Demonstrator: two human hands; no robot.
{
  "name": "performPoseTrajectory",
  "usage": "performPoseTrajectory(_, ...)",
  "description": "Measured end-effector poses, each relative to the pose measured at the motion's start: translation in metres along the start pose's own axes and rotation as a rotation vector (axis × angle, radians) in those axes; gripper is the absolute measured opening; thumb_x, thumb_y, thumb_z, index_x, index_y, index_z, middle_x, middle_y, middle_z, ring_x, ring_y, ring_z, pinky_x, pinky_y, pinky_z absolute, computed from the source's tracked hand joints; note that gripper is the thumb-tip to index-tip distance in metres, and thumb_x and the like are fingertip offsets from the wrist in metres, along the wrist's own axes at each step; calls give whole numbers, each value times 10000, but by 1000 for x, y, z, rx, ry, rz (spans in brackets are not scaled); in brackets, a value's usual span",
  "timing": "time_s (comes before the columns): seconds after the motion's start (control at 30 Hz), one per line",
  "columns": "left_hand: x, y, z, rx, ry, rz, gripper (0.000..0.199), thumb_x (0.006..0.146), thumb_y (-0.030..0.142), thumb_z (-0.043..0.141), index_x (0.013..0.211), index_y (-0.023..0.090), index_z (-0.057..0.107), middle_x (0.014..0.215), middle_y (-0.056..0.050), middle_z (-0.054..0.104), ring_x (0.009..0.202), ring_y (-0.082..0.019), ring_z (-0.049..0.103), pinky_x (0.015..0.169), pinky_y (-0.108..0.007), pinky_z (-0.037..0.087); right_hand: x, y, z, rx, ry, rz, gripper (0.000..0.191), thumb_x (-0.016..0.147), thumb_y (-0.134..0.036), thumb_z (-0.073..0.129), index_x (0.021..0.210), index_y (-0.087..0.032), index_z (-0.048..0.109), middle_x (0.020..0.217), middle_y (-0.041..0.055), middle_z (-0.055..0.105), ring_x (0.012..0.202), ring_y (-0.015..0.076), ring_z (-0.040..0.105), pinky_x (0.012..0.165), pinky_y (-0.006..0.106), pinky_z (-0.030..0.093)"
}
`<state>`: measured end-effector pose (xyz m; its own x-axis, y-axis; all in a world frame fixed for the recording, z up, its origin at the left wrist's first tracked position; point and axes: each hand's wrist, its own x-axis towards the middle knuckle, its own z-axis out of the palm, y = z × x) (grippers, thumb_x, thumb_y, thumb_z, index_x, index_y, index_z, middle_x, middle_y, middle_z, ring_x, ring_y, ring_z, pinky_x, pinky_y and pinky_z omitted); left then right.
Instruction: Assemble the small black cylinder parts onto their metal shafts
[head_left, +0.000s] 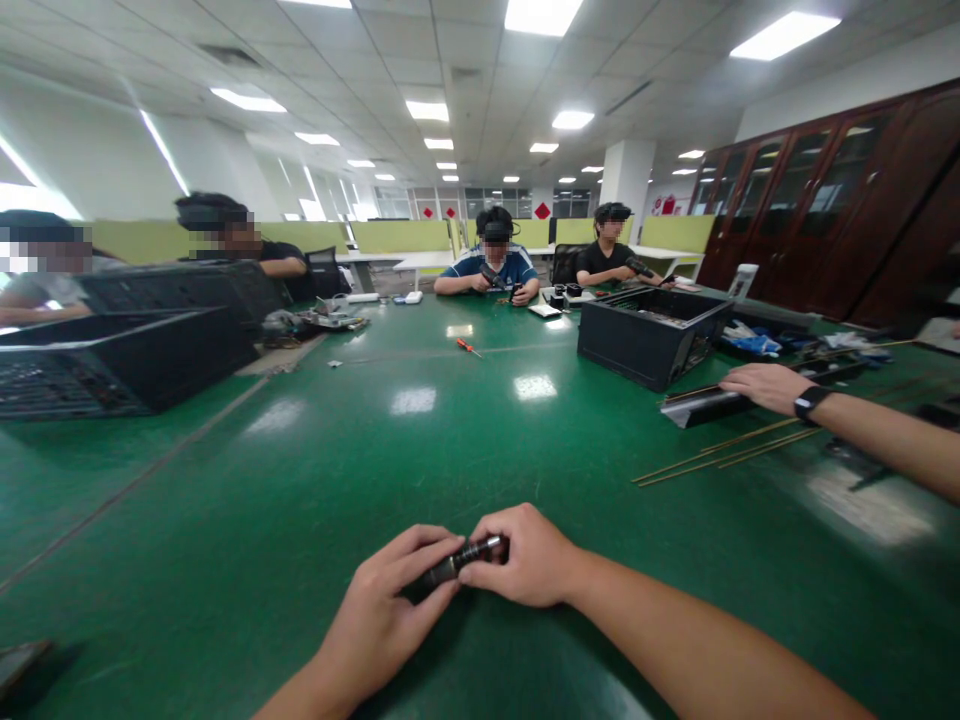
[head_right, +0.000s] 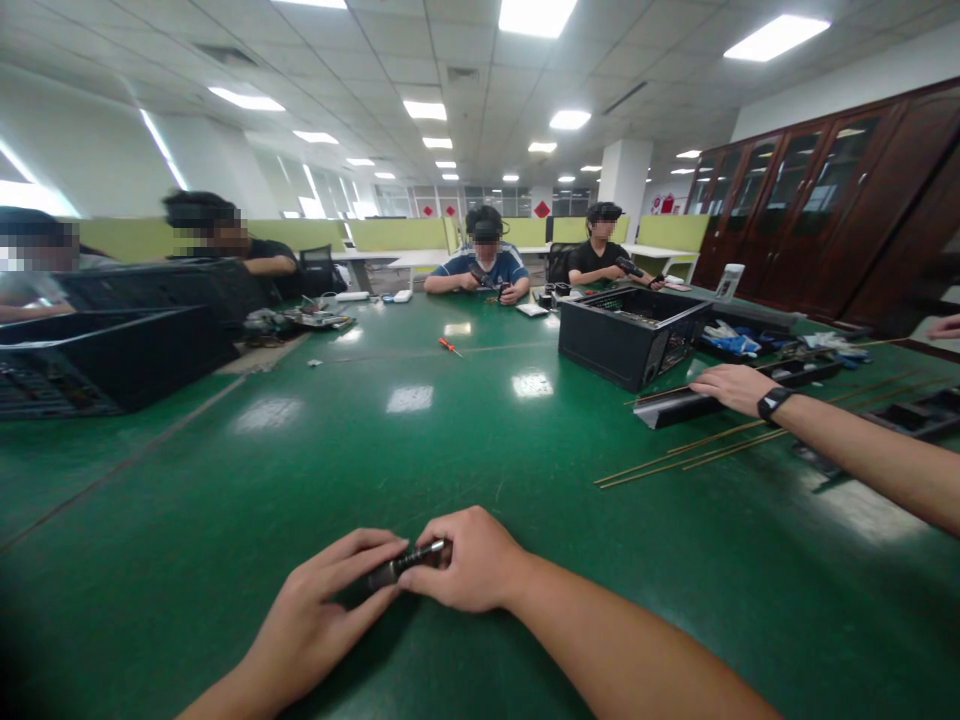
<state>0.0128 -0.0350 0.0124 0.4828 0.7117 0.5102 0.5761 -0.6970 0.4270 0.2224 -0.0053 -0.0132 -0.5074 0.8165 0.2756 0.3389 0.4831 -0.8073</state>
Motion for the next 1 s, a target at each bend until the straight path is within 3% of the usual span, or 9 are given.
performPoseTrajectory(0.2, -2, -5, 4, 6, 6, -26, 342, 846, 199, 664, 1180, 273, 655, 1036, -29, 695, 932, -144, 684, 820, -211, 552, 0, 0, -5, -22, -25, -21, 180, 801, -337, 693, 891, -183, 716, 694, -25, 634, 601, 95, 550, 569, 187, 385)
performPoseTrajectory(0.47, -2, -7, 4, 21, 23, -60, 288, 829, 235, 698, 1113, 284, 694, 1008, -12, 712, 907, -143, 688, 803, -219, 555, 1, 0, -5, -53, 11, -93, 176, 886, -322, 619, 926, -198, 738, 788, -7, 694, 695, 106, 593, 640, 203, 390)
performPoseTrajectory(1.0, -6, -10, 2, -25, 45, -174, 313, 774, 204, 730, 1075, 291, 713, 992, -6, 715, 898, -161, 690, 802, -254, 552, 1, 1, -5, -69, -8, -18, 178, 859, -324, 636, 907, -187, 739, 700, -16, 653, 610, 99, 537, 587, 207, 361)
